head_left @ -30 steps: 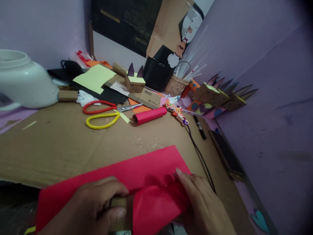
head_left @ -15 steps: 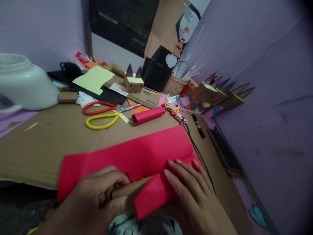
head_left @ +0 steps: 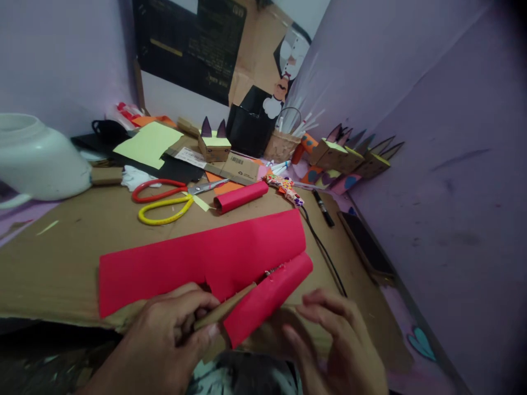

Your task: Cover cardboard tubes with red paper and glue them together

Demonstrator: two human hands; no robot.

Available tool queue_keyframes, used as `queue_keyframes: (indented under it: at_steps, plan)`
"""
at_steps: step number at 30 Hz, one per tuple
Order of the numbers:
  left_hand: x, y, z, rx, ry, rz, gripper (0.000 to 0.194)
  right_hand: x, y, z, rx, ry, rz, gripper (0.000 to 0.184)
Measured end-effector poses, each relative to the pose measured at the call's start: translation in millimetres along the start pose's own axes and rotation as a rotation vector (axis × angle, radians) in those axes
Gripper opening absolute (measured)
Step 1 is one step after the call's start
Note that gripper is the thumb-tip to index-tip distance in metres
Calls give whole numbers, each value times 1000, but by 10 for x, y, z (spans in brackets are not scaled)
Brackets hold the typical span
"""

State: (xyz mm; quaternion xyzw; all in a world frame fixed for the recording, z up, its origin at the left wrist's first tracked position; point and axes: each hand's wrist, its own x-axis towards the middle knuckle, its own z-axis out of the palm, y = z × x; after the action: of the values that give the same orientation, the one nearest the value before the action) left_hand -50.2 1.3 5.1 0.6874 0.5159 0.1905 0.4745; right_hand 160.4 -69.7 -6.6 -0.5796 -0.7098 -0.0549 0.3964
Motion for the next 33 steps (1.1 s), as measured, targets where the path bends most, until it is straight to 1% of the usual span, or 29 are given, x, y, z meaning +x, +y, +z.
queue_keyframes:
  at_steps: [1,2,4,5,7,10,13,15,16,18,20,22,26,28,30,33]
  plan:
    - [2,-7,6,-25,-16,-22,17,-69,-44,27,55,-13,37,8]
    - [5,-15,9,-44,-43,-38,17,-127,-91,61,89,-59,56,8]
    - [13,-26,12,-78,-106,-50,19,-193,-190,141,73,-162,60,28]
    - [18,-25,12,-94,-130,-48,20,-195,-237,180,39,-180,62,34]
    - [24,-6,14,-118,-143,-46,22,-156,-314,238,-9,-147,75,36]
    - [22,41,23,-124,-123,-39,25,-77,-378,270,-19,-77,85,30]
    - [13,69,41,-133,-122,-21,25,-67,-394,280,-31,-45,107,25]
    - [10,75,53,-143,-149,-26,28,-84,-389,291,-59,15,123,25]
    - [11,78,57,-144,-167,-31,29,-91,-384,297,-79,34,118,25]
    - [16,84,63,-129,-183,-31,30,-97,-371,309,-114,31,81,24]
    - [24,91,70,-91,-165,1,29,-97,-355,323,-125,1,31,22]
    - [31,86,88,-29,-133,64,27,-101,-336,345,-124,8,-5,22]
    - [44,-1,179,123,17,261,20,-118,-288,392,-106,46,-79,22]
    - [55,-78,238,163,61,337,20,-119,-260,398,-98,64,-119,22]
    - [63,-150,290,171,65,358,23,-115,-239,394,-92,65,-139,24]
    - [55,-199,338,175,40,321,21,-110,-233,398,-66,46,-132,27]
